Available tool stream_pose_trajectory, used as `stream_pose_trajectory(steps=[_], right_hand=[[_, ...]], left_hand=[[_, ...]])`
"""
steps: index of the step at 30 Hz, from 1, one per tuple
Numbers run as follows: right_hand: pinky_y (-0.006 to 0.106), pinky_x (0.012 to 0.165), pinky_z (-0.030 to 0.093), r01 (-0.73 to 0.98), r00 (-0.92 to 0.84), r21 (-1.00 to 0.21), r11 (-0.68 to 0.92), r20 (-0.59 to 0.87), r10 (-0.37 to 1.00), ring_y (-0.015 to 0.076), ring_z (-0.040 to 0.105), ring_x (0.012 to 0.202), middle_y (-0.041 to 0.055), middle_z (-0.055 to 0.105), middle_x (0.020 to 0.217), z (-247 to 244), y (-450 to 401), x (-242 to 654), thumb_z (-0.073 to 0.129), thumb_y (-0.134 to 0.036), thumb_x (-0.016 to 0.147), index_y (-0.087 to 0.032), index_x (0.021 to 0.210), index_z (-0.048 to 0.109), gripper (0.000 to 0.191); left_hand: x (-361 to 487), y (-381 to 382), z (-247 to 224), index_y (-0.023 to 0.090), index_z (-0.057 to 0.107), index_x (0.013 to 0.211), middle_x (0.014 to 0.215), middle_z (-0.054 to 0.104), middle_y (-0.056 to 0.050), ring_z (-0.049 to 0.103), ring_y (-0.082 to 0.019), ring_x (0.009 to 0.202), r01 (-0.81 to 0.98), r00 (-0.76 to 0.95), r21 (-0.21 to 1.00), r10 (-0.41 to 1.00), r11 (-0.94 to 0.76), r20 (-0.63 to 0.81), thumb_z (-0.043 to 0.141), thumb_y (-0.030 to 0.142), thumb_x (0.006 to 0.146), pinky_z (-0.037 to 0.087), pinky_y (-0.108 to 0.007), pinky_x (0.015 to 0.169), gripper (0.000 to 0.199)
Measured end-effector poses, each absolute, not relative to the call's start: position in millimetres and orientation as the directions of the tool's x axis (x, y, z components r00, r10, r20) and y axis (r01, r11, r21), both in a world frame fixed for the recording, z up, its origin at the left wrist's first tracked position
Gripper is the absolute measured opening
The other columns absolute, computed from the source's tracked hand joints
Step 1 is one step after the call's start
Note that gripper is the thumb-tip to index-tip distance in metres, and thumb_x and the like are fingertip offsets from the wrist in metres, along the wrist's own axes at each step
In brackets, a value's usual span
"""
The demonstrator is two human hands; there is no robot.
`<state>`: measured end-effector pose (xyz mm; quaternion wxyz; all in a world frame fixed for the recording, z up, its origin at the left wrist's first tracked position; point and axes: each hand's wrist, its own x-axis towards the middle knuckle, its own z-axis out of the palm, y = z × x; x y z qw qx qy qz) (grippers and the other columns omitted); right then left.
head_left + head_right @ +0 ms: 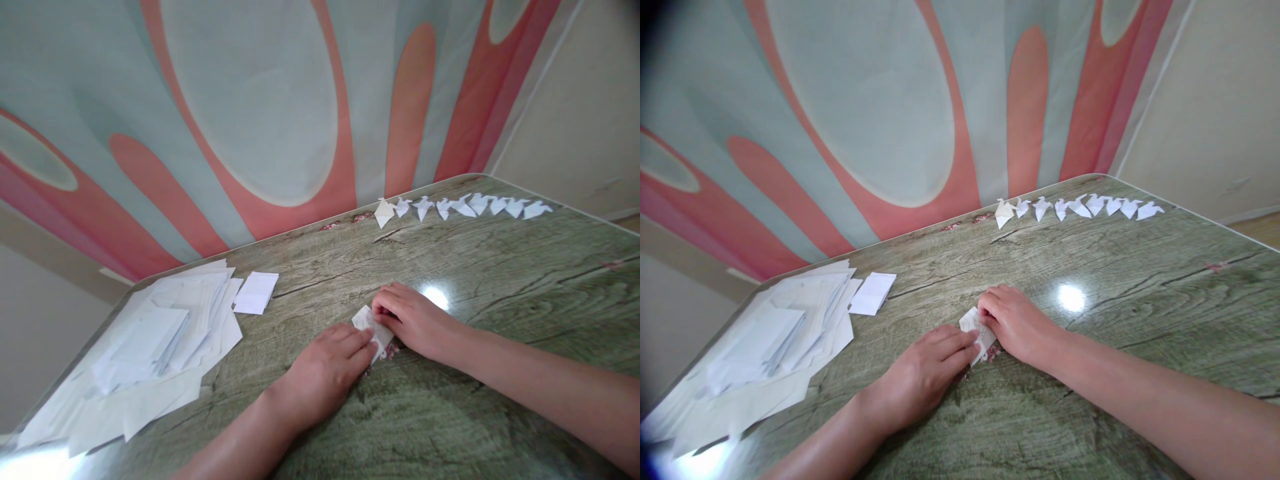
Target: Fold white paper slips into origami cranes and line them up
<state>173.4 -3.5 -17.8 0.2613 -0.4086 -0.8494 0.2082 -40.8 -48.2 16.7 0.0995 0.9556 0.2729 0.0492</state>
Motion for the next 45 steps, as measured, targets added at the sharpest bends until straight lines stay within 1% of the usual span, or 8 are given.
stream_pose_trajectory(steps=[4, 8, 16, 26, 31, 36, 39, 45], right_hand=[[0.033, 0.075, 0.043, 0.549, -0.567, -0.546, 0.633, 0.313, 0.762, 0.0184, 0.053, 0.084, 0.0027, 0.061, 0.085, -12.5, -7.8, 179.7, 0.052, -0.009, 0.090, -0.020, 0.083, 0.057, 0.014], [0.038, 0.081, 0.042, 0.517, -0.742, -0.327, 0.791, 0.290, 0.605, 0.0224, 0.054, 0.095, 0.0053, 0.065, 0.095, -2.6, -24.0, 182.3, 0.050, -0.014, 0.093, -0.020, 0.086, 0.065, 0.017], [0.039, 0.069, 0.038, 0.686, -0.718, 0.029, 0.727, 0.195, 0.669, 0.0254, 0.055, 0.095, 0.0023, 0.066, 0.095, -0.7, -41.0, 175.7, 0.070, -0.024, 0.082, -0.023, 0.088, 0.070, 0.005], [0.036, 0.067, 0.035, 0.750, -0.641, -0.079, 0.657, 0.156, 0.751, 0.0244, 0.057, 0.088, 0.0010, 0.066, 0.083, 8.7, -29.7, 186.9, 0.071, -0.019, 0.079, -0.028, 0.094, 0.072, 0.018], [0.035, 0.068, 0.036, 0.773, -0.576, -0.191, 0.604, 0.188, 0.796, 0.0235, 0.058, 0.084, 0.0010, 0.066, 0.078, 7.5, -19.8, 193.2, 0.063, -0.011, 0.080, -0.027, 0.078, 0.073, 0.019], [0.031, 0.076, 0.040, 0.775, -0.444, -0.342, 0.532, 0.305, 0.842, 0.0184, 0.061, 0.085, 0.0016, 0.070, 0.088, -4.6, 4.8, 200.5, 0.051, -0.004, 0.083, -0.024, 0.089, 0.073, 0.031], [0.029, 0.079, 0.041, 0.769, -0.401, -0.385, 0.510, 0.331, 0.854, 0.0187, 0.061, 0.089, 0.0026, 0.071, 0.089, -11.8, 13.6, 201.8, 0.049, -0.006, 0.085, -0.023, 0.091, 0.073, 0.030], [0.030, 0.080, 0.041, 0.738, -0.381, -0.447, 0.505, 0.340, 0.860, 0.0203, 0.061, 0.089, 0.0036, 0.071, 0.088, -16.3, 15.1, 202.4, 0.052, -0.009, 0.084, -0.022, 0.085, 0.074, 0.025]], left_hand=[[-41.0, -55.3, 22.2, 0.010, 0.046, 0.133, 0.138, 0.051, -0.015, 0.049, -0.028, 0.125, 0.527, 0.850, 0.079, 0.523, -0.846, -0.058, 0.043, 0.013, 0.093, 0.040, -0.046, 0.107, 0.040], [-38.5, -59.5, 26.2, 0.011, 0.042, 0.137, 0.140, 0.049, -0.016, 0.047, -0.028, 0.128, 0.545, 0.836, 0.040, 0.538, -0.838, -0.113, 0.043, 0.013, 0.093, 0.038, -0.046, 0.109, 0.044], [-42.8, -58.9, 36.0, 0.016, 0.036, 0.142, 0.149, 0.040, -0.011, 0.036, -0.023, 0.138, 0.576, 0.816, 0.153, 0.552, -0.803, -0.175, 0.039, 0.013, 0.095, 0.030, -0.043, 0.115, 0.048], [-47.4, -52.5, 44.9, 0.021, 0.052, 0.134, 0.145, 0.046, -0.011, 0.037, -0.025, 0.138, 0.550, 0.834, 0.301, 0.529, -0.779, -0.157, 0.047, 0.012, 0.090, 0.030, -0.043, 0.114, 0.045], [-46.7, -54.5, 56.7, 0.023, 0.063, 0.121, 0.143, 0.048, -0.008, 0.038, -0.022, 0.137, 0.546, 0.833, 0.369, 0.535, -0.752, -0.142, 0.054, 0.014, 0.088, 0.029, -0.040, 0.115, 0.035], [-41.7, -38.1, 58.7, 0.030, 0.066, 0.113, 0.134, 0.056, -0.004, 0.054, -0.015, 0.120, 0.599, 0.747, 0.487, 0.662, -0.636, -0.055, 0.054, 0.018, 0.092, 0.044, -0.030, 0.101, 0.027], [-28.0, -18.9, 59.6, 0.027, 0.059, 0.123, 0.133, 0.055, -0.007, 0.050, -0.020, 0.123, 0.599, 0.742, 0.424, 0.670, -0.680, 0.026, 0.060, 0.020, 0.089, 0.040, -0.037, 0.104, 0.035], [-1.8, 9.7, 56.8, 0.023, 0.056, 0.118, 0.115, 0.061, -0.008, 0.055, -0.025, 0.107, 0.597, 0.801, 0.328, 0.568, -0.732, -0.189, 0.077, 0.027, 0.074, 0.043, -0.035, 0.090, 0.048]])
